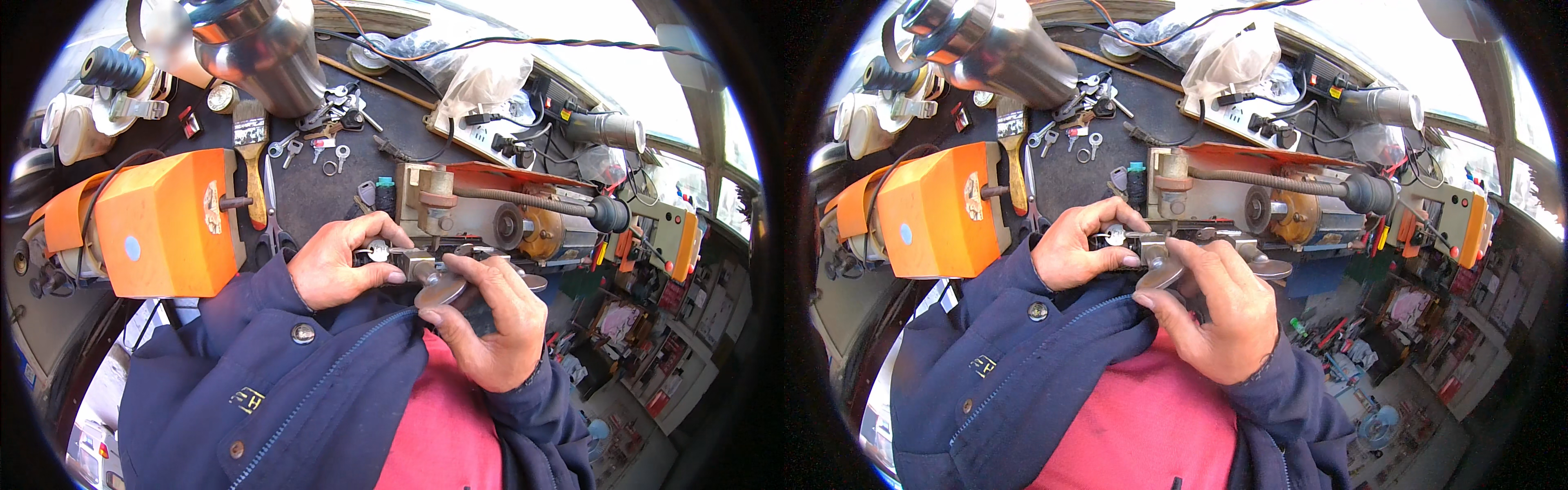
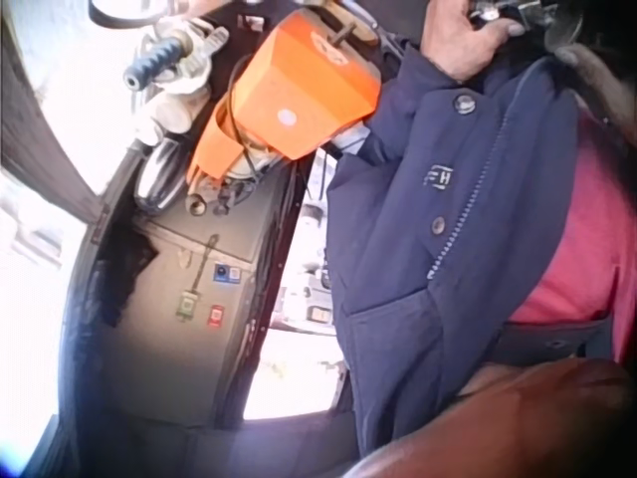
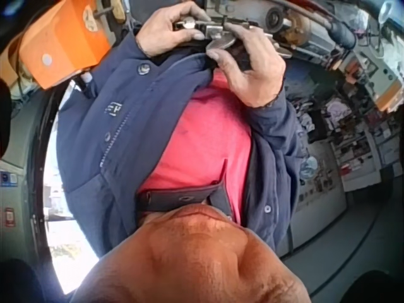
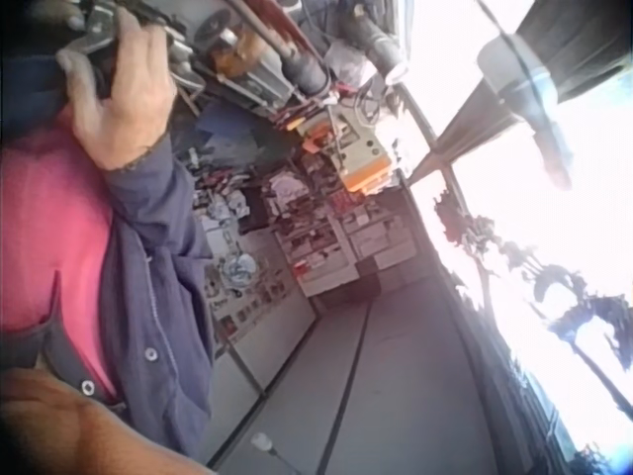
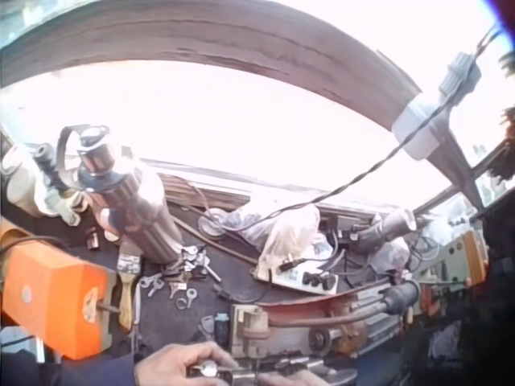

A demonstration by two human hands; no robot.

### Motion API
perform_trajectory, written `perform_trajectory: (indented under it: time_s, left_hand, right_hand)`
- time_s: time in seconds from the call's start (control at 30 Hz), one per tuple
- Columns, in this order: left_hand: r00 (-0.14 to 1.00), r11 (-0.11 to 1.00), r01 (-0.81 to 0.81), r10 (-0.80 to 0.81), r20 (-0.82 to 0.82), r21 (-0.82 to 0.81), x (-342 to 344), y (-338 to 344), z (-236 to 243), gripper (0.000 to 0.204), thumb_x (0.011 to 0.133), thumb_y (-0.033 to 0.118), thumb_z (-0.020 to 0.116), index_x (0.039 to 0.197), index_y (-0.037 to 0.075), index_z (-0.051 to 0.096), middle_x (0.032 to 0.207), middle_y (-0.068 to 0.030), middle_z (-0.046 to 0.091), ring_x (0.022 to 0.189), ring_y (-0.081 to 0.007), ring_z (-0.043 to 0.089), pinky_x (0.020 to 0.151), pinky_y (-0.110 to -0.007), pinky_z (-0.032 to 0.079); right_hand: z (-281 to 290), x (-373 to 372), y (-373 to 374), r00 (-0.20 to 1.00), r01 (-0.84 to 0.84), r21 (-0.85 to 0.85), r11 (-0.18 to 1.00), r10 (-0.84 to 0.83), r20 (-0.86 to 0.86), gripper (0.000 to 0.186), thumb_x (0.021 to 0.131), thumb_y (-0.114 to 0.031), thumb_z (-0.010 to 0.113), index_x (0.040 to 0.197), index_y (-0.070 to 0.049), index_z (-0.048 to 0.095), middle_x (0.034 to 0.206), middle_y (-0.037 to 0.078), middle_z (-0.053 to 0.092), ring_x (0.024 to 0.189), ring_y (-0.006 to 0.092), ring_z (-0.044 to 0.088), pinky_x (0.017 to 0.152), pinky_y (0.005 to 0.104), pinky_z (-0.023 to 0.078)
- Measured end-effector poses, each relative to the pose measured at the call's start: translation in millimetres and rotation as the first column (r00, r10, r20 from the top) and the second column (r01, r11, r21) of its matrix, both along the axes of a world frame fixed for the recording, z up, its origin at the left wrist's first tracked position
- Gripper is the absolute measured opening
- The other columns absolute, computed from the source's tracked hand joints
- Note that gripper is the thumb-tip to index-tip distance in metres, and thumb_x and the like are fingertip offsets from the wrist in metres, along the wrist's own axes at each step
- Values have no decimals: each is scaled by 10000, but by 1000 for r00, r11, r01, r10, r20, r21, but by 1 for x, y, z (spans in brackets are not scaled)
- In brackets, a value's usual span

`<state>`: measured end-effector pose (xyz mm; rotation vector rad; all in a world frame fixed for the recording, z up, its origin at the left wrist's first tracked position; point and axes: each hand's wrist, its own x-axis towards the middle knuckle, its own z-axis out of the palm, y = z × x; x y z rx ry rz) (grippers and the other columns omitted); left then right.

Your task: The person repeatedly sharpens a metal key on a bench grinder. They hold the key with both hands, press it against the rotating wheel, and frequently lift it to inspect the edge before continuing. The process is repeated multiple times throughout the clip.

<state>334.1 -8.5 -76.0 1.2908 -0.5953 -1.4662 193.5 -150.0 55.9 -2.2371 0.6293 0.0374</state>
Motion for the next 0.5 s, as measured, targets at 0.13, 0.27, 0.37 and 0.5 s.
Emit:
perform_trajectory:
  time_s: [0.13, 0.27, 0.37, 0.5]
  left_hand:
    - [1000, 1000, 8, -8, 7, -6, 1, 0, 1, 303, 809, 76, 754, 1085, 33, 635, 964, -61, 702, 910, -118, 638, 853, -303, 507]
    - [1000, 1000, -2, 2, -16, -25, 0, 0, -1, 306, 810, 78, 755, 1086, 34, 631, 975, -62, 699, 907, -120, 634, 852, -303, 505]
    - [1000, 1000, 14, -14, -12, -19, 1, 0, -3, 312, 813, 88, 757, 1092, 33, 629, 981, -64, 697, 910, -124, 634, 853, -306, 504]
    - [1000, 1000, 22, -22, -7, -22, 1, 0, -2, 312, 820, 85, 756, 1100, 29, 630, 973, -50, 690, 902, -111, 628, 844, -295, 504]
  right_hand:
    - [0, 0, 5, 994, 72, 12, 997, -71, -88, 179, 882, -146, 752, 835, 3, 666, 652, 100, 615, 522, 237, 629, 499, 354, 486]
    - [-13, -6, 9, 962, 203, 325, 924, -126, -244, 402, 1010, -287, 514, 847, 40, 680, 645, 133, 634, 455, 225, 542, 483, 378, 457]
    - [-23, -12, 7, 765, 571, 811, -132, -272, -583, 563, 1005, -398, 412, 997, 95, 685, 698, 165, 642, 423, 180, 452, 466, 329, 447]
    - [-25, -17, 5, 785, 496, 775, -391, -180, -593, 676, 988, -458, 343, 1088, 139, 645, 744, 168, 624, 458, 146, 440, 462, 297, 447]
